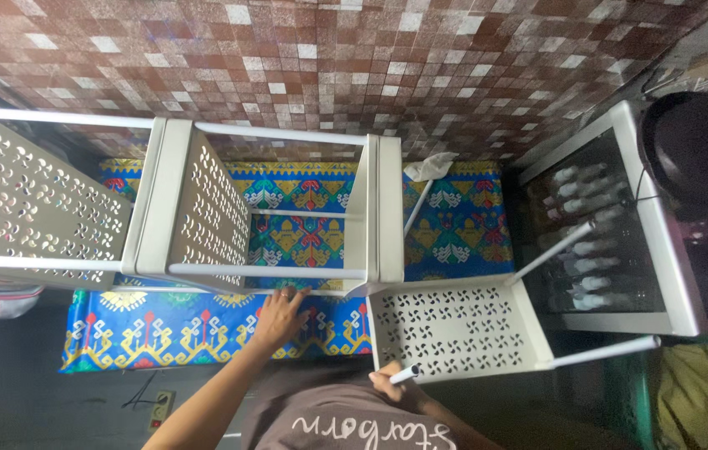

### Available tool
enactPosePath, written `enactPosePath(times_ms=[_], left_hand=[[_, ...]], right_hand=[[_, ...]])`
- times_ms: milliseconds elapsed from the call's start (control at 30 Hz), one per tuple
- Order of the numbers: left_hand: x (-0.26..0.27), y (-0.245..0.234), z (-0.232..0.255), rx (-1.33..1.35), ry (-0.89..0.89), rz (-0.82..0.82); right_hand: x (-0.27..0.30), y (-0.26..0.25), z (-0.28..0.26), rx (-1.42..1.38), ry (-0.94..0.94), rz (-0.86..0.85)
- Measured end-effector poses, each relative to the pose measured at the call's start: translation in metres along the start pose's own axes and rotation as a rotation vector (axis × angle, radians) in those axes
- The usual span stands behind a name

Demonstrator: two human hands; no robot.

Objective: The person disassembles a white plastic shelving unit by removing the vertical poles and panels one by one. They place the removed parts on the floor and organize them into neat stacks.

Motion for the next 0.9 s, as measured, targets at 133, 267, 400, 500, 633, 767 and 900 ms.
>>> enactPosePath(times_ms=[133, 267, 400, 500, 633, 767, 900], left_hand=[[-0.009, 0.015, -0.056, -0.080, 0.036, -0.034], [-0.040, 0.026, -0.082, -0.038, 0.074, -0.029], [-0.078, 0.029, -0.095, 0.061, 0.087, 0.016], [-0.103, 0.025, -0.104, 0.084, 0.178, 0.094], [-0.122, 0.012, -0.101, 0.152, 0.075, 0.069], [-0.076, -0.011, -0.075, 0.096, 0.230, -0.031], [0.006, -0.038, -0.055, 0.216, 0.603, -0.384]], right_hand=[[0.034, -0.005, 0.013, -0.072, 0.078, 0.124], [0.039, 0.008, 0.009, -0.108, 0.028, 0.126], [0.029, 0.032, -0.001, -0.144, -0.065, 0.105], [-0.011, 0.051, -0.011, -0.117, -0.132, 0.111], [-0.077, 0.093, -0.037, 0.339, -0.665, 0.189], [-0.132, 0.123, -0.066, 0.192, -0.537, 0.079], [-0.156, 0.137, -0.075, 0.091, -0.397, 0.034]])
Point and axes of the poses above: each hand's wrist, its own x-axis away from the middle knuckle, its own y-axis out of the palm, z = x × y, the point moved 1 cm from there along -x, towards the middle knuckle, and after that the axes turned 5 degrees about z, right-handed, at the moved point
